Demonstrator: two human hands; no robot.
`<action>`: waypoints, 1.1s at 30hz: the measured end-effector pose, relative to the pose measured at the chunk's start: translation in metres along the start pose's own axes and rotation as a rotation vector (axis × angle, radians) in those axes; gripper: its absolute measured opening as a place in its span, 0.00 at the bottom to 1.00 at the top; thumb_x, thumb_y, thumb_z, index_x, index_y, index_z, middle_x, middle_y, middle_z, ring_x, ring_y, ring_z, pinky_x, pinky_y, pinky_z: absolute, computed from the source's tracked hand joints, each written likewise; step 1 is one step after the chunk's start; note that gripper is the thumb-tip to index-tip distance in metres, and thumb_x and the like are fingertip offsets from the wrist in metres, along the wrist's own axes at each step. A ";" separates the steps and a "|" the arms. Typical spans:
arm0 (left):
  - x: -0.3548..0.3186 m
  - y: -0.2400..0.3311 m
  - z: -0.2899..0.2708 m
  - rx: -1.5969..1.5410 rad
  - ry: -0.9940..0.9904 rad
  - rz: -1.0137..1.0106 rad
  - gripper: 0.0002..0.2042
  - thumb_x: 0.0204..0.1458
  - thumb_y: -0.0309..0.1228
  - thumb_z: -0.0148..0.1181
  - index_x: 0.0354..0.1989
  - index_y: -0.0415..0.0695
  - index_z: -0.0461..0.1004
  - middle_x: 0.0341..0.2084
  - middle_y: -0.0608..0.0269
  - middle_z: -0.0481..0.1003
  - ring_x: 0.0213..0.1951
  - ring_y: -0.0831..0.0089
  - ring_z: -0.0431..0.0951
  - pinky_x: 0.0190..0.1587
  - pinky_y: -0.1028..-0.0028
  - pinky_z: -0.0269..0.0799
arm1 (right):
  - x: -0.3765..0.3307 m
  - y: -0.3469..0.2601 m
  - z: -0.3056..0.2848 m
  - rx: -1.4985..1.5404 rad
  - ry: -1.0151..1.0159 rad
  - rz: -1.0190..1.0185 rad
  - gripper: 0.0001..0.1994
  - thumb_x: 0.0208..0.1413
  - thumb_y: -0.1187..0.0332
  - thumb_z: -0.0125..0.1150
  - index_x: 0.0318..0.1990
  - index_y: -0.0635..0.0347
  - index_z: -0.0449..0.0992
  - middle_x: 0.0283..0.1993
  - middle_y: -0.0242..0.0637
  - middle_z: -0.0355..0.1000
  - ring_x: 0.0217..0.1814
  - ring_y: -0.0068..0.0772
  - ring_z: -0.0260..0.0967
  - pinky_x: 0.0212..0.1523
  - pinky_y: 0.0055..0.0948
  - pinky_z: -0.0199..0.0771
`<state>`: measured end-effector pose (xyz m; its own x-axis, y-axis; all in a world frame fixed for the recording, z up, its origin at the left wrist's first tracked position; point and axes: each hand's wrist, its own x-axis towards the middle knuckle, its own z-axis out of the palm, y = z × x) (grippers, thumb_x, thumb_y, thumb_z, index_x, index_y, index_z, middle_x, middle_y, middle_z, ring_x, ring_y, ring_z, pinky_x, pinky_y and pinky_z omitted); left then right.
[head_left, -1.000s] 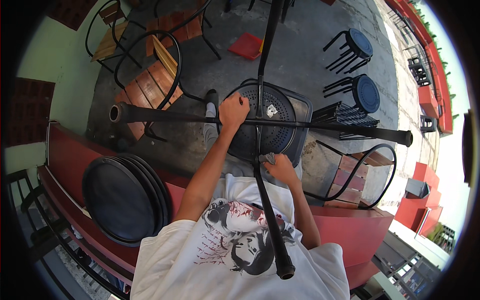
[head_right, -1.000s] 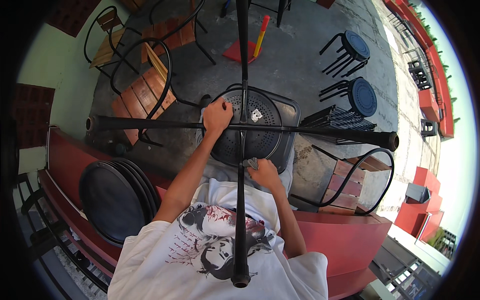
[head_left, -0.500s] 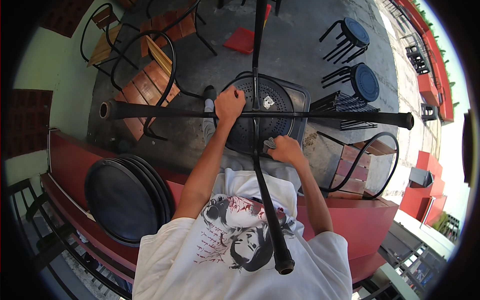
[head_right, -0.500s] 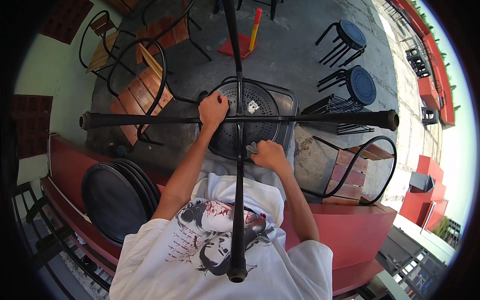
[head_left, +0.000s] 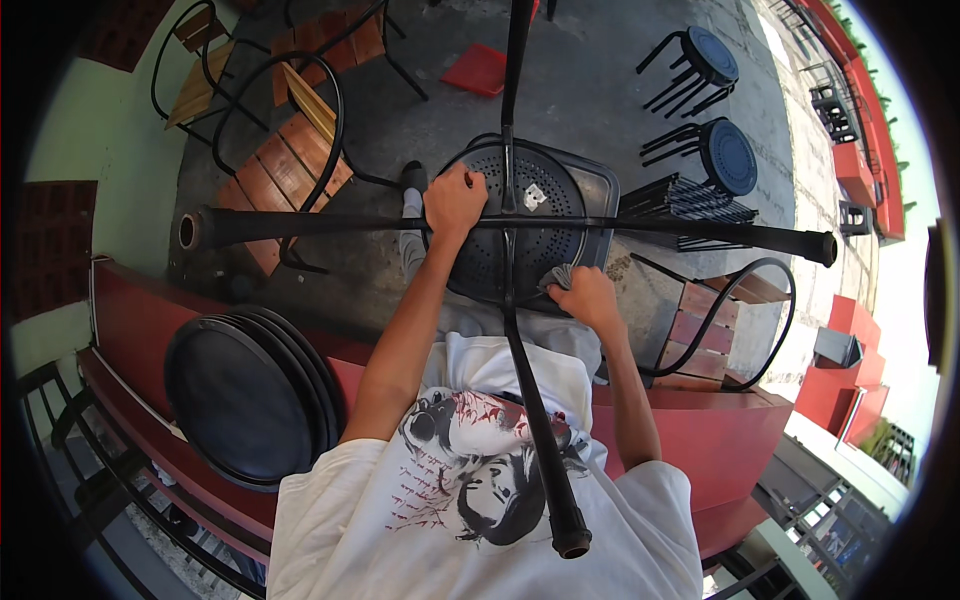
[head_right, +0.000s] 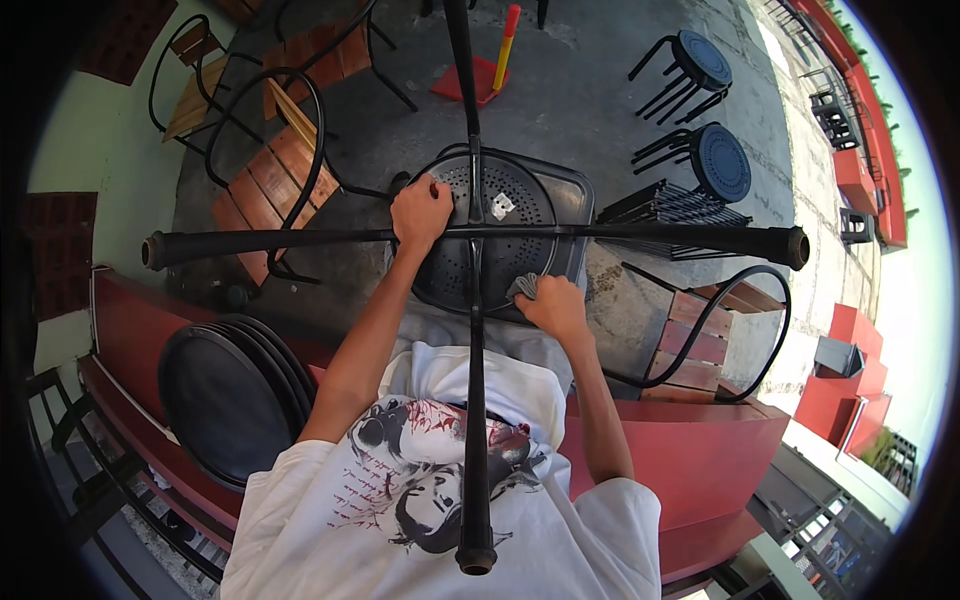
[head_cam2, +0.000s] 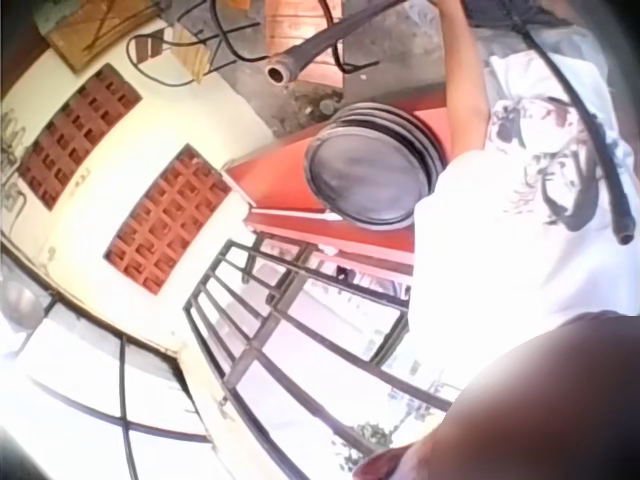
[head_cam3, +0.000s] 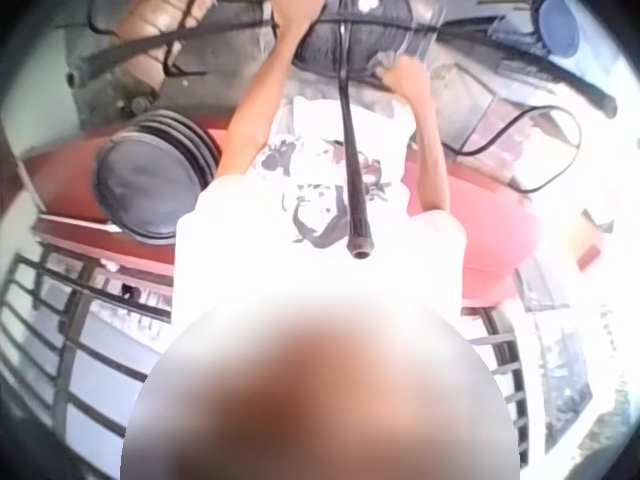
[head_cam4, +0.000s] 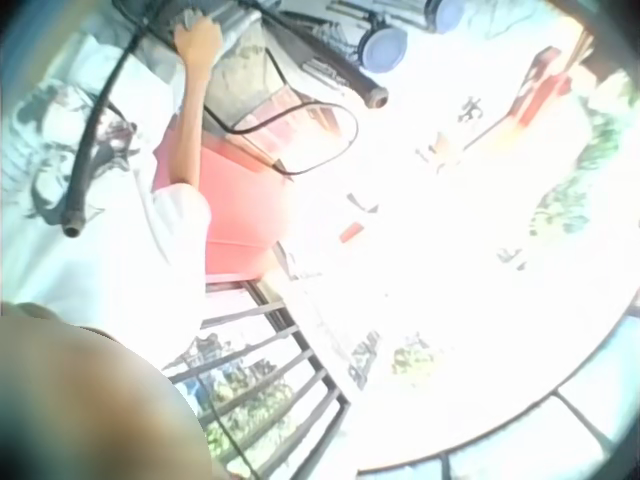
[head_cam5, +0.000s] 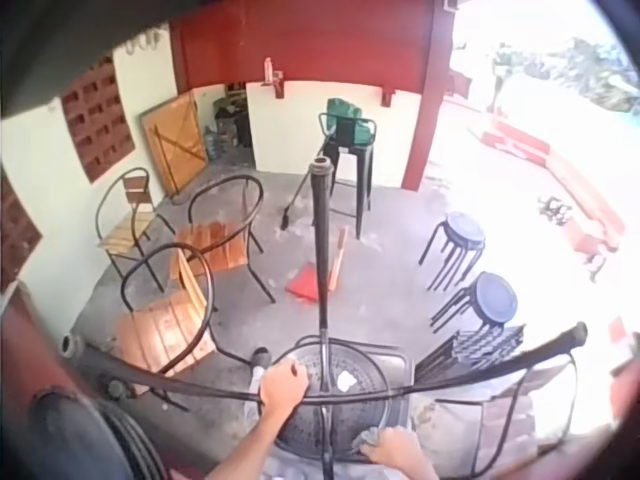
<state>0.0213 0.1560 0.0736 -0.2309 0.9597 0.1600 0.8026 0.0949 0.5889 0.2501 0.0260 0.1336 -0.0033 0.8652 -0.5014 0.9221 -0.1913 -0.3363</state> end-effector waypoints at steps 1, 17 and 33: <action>0.000 0.002 0.000 0.005 0.000 0.005 0.12 0.52 0.36 0.57 0.27 0.40 0.78 0.25 0.46 0.80 0.30 0.45 0.82 0.34 0.53 0.77 | -0.002 0.000 0.009 0.013 -0.025 -0.039 0.18 0.47 0.54 0.70 0.33 0.63 0.84 0.36 0.56 0.79 0.43 0.57 0.79 0.47 0.50 0.79; 0.002 0.006 -0.003 0.026 -0.060 -0.047 0.13 0.53 0.38 0.55 0.31 0.40 0.80 0.27 0.46 0.81 0.33 0.45 0.82 0.38 0.52 0.77 | 0.036 -0.034 0.046 0.315 0.580 -0.349 0.16 0.47 0.72 0.68 0.46 0.51 0.82 0.36 0.35 0.77 0.39 0.46 0.78 0.38 0.41 0.77; 0.002 -0.001 -0.001 0.024 -0.058 -0.039 0.14 0.53 0.39 0.56 0.31 0.40 0.80 0.27 0.47 0.81 0.32 0.45 0.82 0.37 0.53 0.77 | 0.042 -0.011 0.045 0.231 0.766 -0.253 0.15 0.44 0.73 0.68 0.44 0.51 0.83 0.37 0.36 0.79 0.38 0.47 0.78 0.37 0.39 0.76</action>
<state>0.0193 0.1575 0.0745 -0.2308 0.9687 0.0911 0.8069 0.1383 0.5742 0.2226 0.0441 0.0804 0.1410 0.9545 0.2627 0.8264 0.0326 -0.5621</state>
